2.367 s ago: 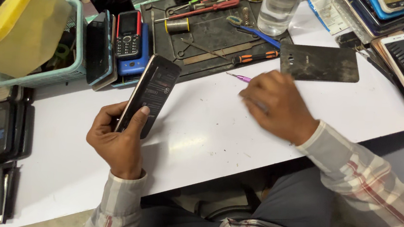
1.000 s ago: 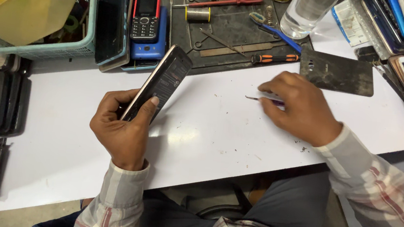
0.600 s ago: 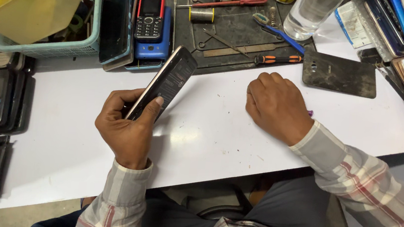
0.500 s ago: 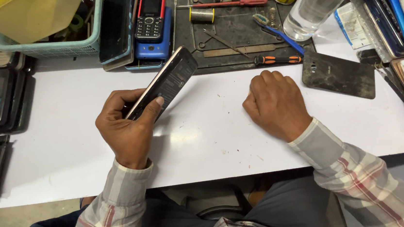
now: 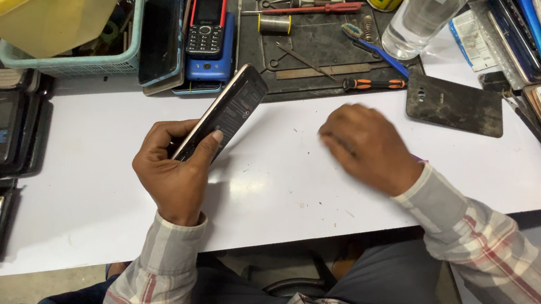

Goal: The person picks up a smartphone with a cracked screen, removes its back cover, and uses a purple pry tool to work around the rear panel. They then use a screwdriver to unscrew components and handle the phone's internal parts, turning the device over repeatedly while working on it.

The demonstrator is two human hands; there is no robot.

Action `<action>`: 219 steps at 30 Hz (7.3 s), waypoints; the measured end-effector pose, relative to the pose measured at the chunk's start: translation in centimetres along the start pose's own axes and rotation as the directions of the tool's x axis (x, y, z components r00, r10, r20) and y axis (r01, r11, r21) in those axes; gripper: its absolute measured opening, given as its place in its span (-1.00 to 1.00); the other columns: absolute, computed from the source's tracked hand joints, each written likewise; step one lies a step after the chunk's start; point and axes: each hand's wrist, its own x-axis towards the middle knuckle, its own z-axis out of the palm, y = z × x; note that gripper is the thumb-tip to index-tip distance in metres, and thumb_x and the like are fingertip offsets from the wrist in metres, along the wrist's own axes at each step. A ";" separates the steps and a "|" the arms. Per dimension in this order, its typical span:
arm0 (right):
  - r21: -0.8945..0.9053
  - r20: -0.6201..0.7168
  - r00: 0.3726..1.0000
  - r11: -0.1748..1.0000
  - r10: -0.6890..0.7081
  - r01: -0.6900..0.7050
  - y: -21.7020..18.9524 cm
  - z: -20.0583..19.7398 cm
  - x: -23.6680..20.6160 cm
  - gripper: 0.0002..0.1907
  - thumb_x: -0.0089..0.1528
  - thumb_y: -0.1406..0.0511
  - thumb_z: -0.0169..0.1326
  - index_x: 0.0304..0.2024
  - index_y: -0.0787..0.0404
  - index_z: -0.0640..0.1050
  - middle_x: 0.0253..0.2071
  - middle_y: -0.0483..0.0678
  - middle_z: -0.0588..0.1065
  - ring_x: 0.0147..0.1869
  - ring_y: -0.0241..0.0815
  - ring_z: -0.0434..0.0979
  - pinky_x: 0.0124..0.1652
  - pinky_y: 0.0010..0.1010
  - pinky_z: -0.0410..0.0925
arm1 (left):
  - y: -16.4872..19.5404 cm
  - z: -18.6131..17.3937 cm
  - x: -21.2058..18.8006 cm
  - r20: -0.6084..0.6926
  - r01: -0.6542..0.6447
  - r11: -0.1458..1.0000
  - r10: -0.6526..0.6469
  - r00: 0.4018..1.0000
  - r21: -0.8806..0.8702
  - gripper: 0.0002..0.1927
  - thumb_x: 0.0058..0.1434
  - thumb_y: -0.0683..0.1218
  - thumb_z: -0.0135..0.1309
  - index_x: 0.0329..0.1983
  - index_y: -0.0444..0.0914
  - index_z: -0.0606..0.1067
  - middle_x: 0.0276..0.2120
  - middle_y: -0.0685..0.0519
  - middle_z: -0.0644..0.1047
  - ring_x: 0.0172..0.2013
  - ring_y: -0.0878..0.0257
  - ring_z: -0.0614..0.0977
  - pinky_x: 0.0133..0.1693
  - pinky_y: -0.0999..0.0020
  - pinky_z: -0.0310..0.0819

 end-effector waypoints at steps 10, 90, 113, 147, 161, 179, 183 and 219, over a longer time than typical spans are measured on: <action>-0.154 0.090 0.981 0.970 -0.174 0.186 -2.3 1.0 1.2 -0.91 0.13 0.35 0.21 -0.33 0.22 0.58 -0.30 -0.06 0.49 -0.21 -0.08 0.49 -0.25 -0.22 0.31 | 0.1 -0.2 0.1 -0.031 0.001 1.000 -0.001 1.000 0.000 -0.81 0.16 -0.25 0.36 -0.21 -0.32 0.57 -0.28 0.04 0.62 -0.33 0.40 0.65 -0.27 0.55 0.57; 0.171 -0.356 0.770 0.847 0.529 -0.503 1.3 -4.2 -11.5 -0.87 0.37 0.39 0.15 -0.06 0.33 0.54 -0.21 0.03 0.52 -0.18 -0.17 0.55 -0.15 -0.37 0.39 | 5.1 5.1 -1.0 0.677 -0.199 0.902 -0.128 0.724 0.383 -0.01 -0.32 -0.02 0.52 0.22 -0.36 0.37 -0.09 -0.16 0.45 -0.15 0.01 0.57 -0.17 0.17 0.55; 0.591 -0.306 0.790 0.756 0.532 -0.280 -1.0 -4.3 -10.3 -0.86 0.44 0.43 0.13 0.03 0.33 0.47 -0.08 -0.05 0.53 -0.05 -0.36 0.54 0.01 -0.60 0.41 | 3.8 3.9 -3.3 0.628 -0.296 0.879 -0.005 0.778 0.374 0.05 -0.27 -0.02 0.51 0.31 -0.37 0.32 0.05 -0.09 0.56 0.08 -0.03 0.51 0.11 0.07 0.36; 0.338 0.041 0.999 0.941 -0.011 -0.004 -5.3 -4.5 -0.3 -0.64 0.22 0.34 0.25 0.02 0.33 0.48 -0.22 0.02 0.59 -0.20 -0.15 0.65 -0.25 -0.41 0.45 | 2.0 2.9 -2.9 0.623 -0.210 0.924 -0.037 0.782 0.319 0.21 -0.29 0.00 0.52 0.42 -0.34 0.16 0.18 -0.04 0.52 0.19 0.03 0.44 0.20 0.07 0.21; -0.389 0.427 0.896 0.920 0.125 0.057 -6.9 -7.1 4.4 -0.52 0.24 -0.10 0.05 -0.39 0.16 0.44 -0.54 -0.04 0.51 -0.46 -0.02 0.57 -0.51 -0.20 0.35 | 2.1 2.9 -2.9 0.626 -0.190 0.927 -0.059 0.777 0.324 0.19 -0.26 0.00 0.51 0.43 -0.34 0.16 0.18 -0.01 0.52 0.18 0.05 0.44 0.20 0.10 0.21; -0.226 0.382 0.923 0.964 -0.046 0.141 -8.3 -8.0 4.4 -0.55 0.19 0.06 0.13 -0.18 0.32 0.42 -0.50 0.03 0.49 -0.49 0.07 0.55 -0.61 -0.14 0.33 | 1.9 2.8 -3.0 0.621 -0.215 0.928 -0.021 0.783 0.303 0.15 -0.25 -0.01 0.50 0.42 -0.34 0.20 0.17 -0.02 0.53 0.17 0.03 0.45 0.19 0.10 0.24; -0.532 0.545 0.780 0.846 0.309 0.037 -8.8 -8.3 4.5 -0.56 0.37 -0.06 -0.05 -0.18 0.18 0.42 -0.55 -0.07 0.48 -0.52 -0.08 0.54 -0.54 -0.24 0.37 | 1.9 2.9 -3.1 0.622 -0.204 0.925 -0.044 0.782 0.322 0.16 -0.28 -0.01 0.50 0.41 -0.34 0.20 0.17 0.00 0.54 0.17 0.03 0.44 0.19 0.09 0.24; -0.033 0.376 0.895 0.961 -0.241 0.273 -7.6 -8.0 3.1 -0.63 0.08 0.21 0.23 -0.19 0.25 0.43 -0.32 -0.01 0.42 -0.26 0.03 0.50 -0.31 -0.18 0.34 | 2.6 3.1 -3.5 0.589 -0.240 0.932 0.037 0.808 0.271 0.07 -0.20 -0.06 0.46 0.40 -0.34 0.22 0.13 -0.08 0.52 0.18 -0.03 0.44 0.19 0.03 0.22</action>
